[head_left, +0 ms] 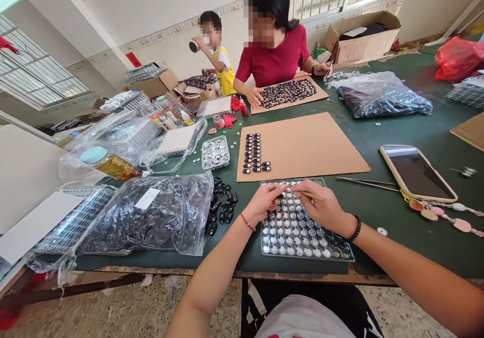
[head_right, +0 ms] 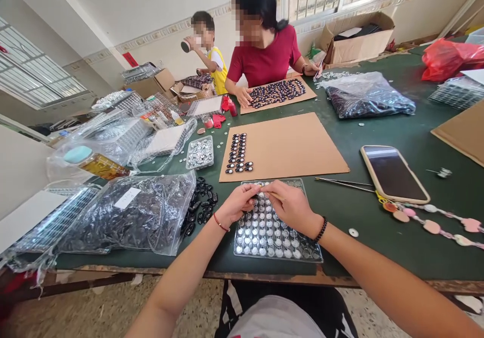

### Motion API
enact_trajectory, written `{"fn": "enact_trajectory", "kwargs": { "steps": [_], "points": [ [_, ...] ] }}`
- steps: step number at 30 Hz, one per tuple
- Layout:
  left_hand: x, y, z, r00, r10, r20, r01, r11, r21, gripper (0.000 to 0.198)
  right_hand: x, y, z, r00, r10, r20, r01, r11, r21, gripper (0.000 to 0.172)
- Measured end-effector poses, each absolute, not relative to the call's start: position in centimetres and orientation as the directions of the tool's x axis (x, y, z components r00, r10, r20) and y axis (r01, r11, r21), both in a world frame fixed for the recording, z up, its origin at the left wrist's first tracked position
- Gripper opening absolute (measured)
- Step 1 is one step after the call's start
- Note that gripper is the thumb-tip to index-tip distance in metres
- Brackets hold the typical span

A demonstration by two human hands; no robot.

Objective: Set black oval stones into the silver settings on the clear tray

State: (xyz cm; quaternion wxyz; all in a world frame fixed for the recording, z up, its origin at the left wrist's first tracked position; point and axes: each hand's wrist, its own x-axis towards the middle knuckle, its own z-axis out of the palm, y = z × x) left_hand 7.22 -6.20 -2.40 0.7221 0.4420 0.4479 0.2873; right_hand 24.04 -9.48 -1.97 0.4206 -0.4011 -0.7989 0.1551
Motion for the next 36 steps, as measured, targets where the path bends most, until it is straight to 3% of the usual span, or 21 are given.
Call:
{"fn": "enact_trajectory", "kwargs": {
  "steps": [4, 7, 10, 18, 31, 36],
  "points": [
    [7.3, -6.1, -2.5, 0.342, 0.910, -0.236, 0.105, 0.213, 0.971, 0.034, 24.2, -9.4, -2.0, -0.304, 0.779, 0.548, 0.533, 0.616, -0.580, 0.013],
    [7.2, -6.3, -2.5, 0.367, 0.925, -0.097, 0.220, 0.015, 0.975, 0.032, 24.4, -9.1, -1.9, -0.268, 0.800, 0.537, 0.561, 0.583, -0.588, 0.014],
    [7.1, -6.6, -2.3, 0.415, 0.907, -0.065, 0.274, -0.057, 0.960, 0.032, 24.5, -9.0, -2.0, -0.226, 0.810, 0.541, 0.581, 0.558, -0.593, 0.014],
    [7.7, -7.1, -2.0, 0.429, 0.899, -0.085, 0.197, -0.001, 0.980, 0.029, 24.2, -9.3, -2.6, -0.044, 0.829, 0.558, 0.565, 0.481, -0.670, 0.016],
    [7.7, -6.8, -2.5, 0.406, 0.906, -0.122, 0.175, 0.054, 0.983, 0.031, 24.6, -8.9, -2.7, -0.066, 0.830, 0.553, 0.587, 0.480, -0.652, 0.016],
    [7.4, -6.4, -2.7, 0.297, 0.942, -0.156, 0.179, 0.105, 0.978, 0.033, 24.7, -8.9, -2.6, -0.068, 0.833, 0.548, 0.586, 0.478, -0.654, 0.016]
  ]
}}
